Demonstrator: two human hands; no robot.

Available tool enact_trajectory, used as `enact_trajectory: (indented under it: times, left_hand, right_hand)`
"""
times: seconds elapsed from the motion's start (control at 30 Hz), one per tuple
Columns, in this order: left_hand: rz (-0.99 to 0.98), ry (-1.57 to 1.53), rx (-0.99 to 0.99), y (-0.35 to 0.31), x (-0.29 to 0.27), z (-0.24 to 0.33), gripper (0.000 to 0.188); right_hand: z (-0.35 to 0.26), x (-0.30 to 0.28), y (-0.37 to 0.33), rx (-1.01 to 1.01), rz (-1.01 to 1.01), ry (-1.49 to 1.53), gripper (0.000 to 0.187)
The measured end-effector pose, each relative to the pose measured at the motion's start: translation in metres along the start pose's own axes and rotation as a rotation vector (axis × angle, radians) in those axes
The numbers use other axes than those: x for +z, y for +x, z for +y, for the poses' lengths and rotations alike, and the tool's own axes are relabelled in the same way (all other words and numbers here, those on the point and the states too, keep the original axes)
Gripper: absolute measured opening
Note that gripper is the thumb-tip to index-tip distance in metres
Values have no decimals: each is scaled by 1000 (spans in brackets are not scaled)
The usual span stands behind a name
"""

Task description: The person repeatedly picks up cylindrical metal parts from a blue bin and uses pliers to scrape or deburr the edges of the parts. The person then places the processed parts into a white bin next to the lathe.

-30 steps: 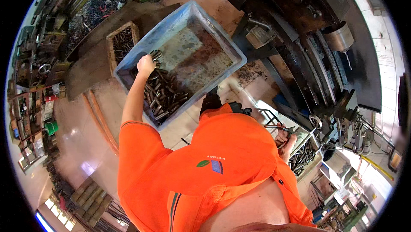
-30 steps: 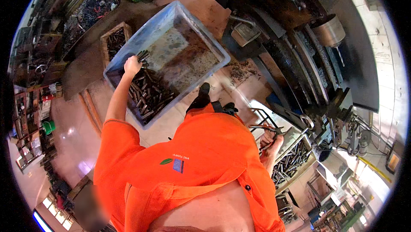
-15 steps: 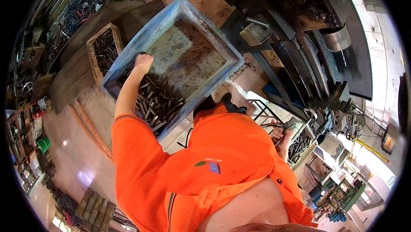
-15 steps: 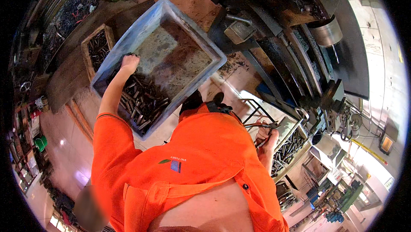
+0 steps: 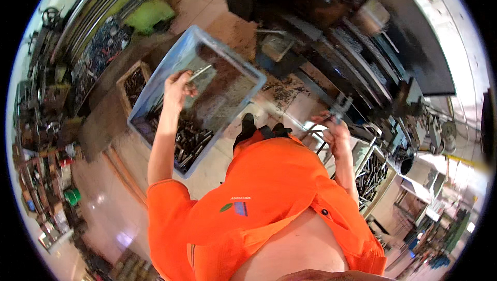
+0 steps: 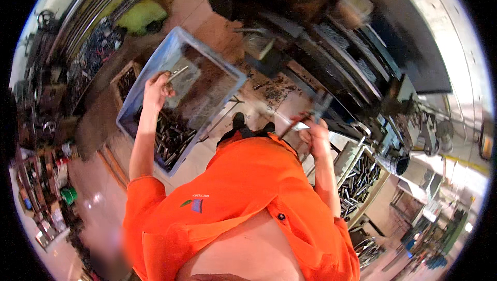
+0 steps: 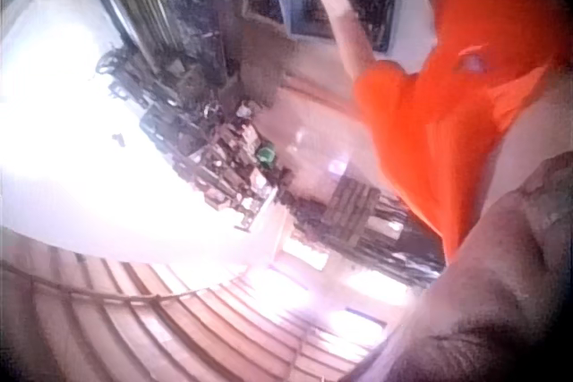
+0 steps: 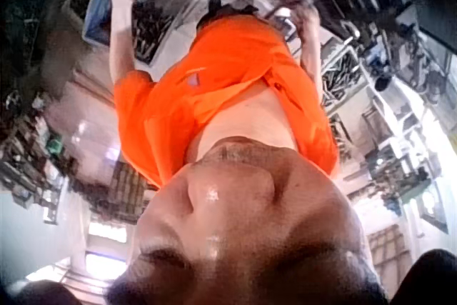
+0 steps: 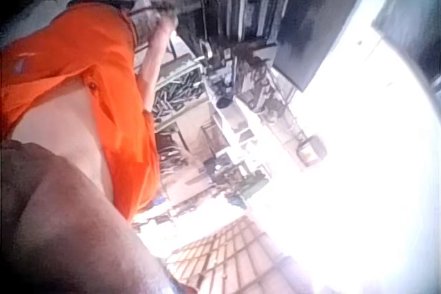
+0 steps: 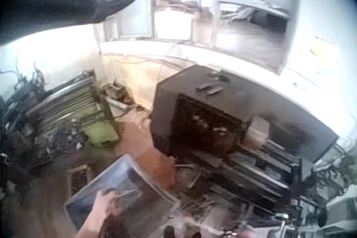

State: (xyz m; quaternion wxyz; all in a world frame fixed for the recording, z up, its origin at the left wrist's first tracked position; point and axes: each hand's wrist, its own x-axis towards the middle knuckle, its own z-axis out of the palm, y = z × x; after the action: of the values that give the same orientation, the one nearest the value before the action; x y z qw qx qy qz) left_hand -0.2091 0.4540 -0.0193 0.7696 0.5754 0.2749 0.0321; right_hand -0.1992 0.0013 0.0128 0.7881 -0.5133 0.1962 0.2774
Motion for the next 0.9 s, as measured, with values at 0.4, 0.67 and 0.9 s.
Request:
enact_trajectory:
  times: [0.4, 0.67, 0.9]
  left_hand:
    - [-620, 243, 114, -87, 270, -1, 30]
    - [-781, 350, 23, -106, 315, -29, 28]
    - [-831, 406, -29, -102, 331, -42, 25]
  right_hand:
    - [-46, -11, -33, -56, -215, -664, 27]
    - [-43, -51, -56, -93, -32, -752, 26]
    - [-37, -56, -55, -111, 6, -611, 21]
